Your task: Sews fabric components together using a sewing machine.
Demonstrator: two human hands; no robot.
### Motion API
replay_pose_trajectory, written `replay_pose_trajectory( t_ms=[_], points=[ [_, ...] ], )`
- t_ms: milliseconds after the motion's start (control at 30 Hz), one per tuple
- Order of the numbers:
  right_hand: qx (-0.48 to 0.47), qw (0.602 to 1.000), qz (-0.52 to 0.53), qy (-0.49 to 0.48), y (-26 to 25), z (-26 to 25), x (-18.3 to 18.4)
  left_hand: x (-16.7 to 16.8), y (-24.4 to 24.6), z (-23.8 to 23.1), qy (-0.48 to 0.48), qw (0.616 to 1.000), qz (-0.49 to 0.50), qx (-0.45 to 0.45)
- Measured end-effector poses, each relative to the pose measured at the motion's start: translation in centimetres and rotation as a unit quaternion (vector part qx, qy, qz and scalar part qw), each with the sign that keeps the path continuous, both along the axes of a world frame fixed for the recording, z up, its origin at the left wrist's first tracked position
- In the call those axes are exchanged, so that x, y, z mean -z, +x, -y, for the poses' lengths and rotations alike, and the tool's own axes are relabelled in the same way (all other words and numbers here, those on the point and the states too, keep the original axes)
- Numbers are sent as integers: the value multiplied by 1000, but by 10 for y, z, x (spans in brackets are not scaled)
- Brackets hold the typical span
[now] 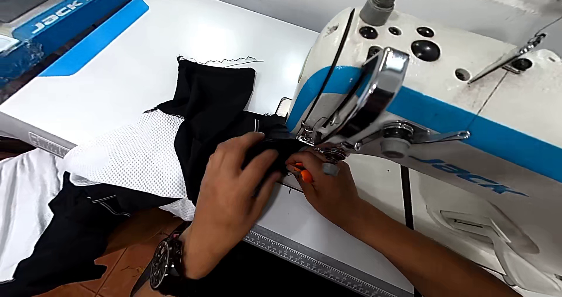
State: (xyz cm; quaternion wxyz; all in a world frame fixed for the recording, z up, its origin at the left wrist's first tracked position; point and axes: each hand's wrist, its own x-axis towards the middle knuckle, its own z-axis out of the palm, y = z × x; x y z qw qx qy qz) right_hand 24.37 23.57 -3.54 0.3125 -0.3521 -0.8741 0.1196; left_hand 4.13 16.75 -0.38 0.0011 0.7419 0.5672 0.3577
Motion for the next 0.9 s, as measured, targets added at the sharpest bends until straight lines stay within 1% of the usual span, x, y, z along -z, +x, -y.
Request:
replay_pose_trajectory(
  t_ms=[33,100,233,300,400,467,533,600,667,767,800,900],
  points=[
    [-1,1000,2,0,0,0,0,0,2,0,-17,1000,-19,6],
    [0,1000,4,7,1,0,2,7,4,-4,-49,999,-17,4],
    [17,1000,17,3,13,0,3,17,1,-11,-117,992,38,-7],
    [20,1000,12,-3,18,3,2,18,-3,-11,-133,989,58,-13],
    [-8,1000,1,23,17,4,2,13,-8,-14,-150,983,109,4],
    [-36,998,-5,54,10,1,2,4,-9,-16,-200,970,140,10],
    [-64,994,-14,85,6,-3,2,-3,-7,-18,-262,952,157,-13],
    [-81,992,-17,96,6,-5,2,-6,-6,-22,-308,934,178,-25],
    [-82,992,-16,98,9,-5,3,-10,-8,-26,-349,910,226,2],
    [-102,990,-2,96,15,-3,4,-7,-14,-29,-369,865,336,55],
    [-110,989,10,95,16,-1,5,-4,-15,-30,-360,861,353,62],
    [-128,986,57,90,20,5,7,4,-17,-33,-334,867,363,64]
  ],
)
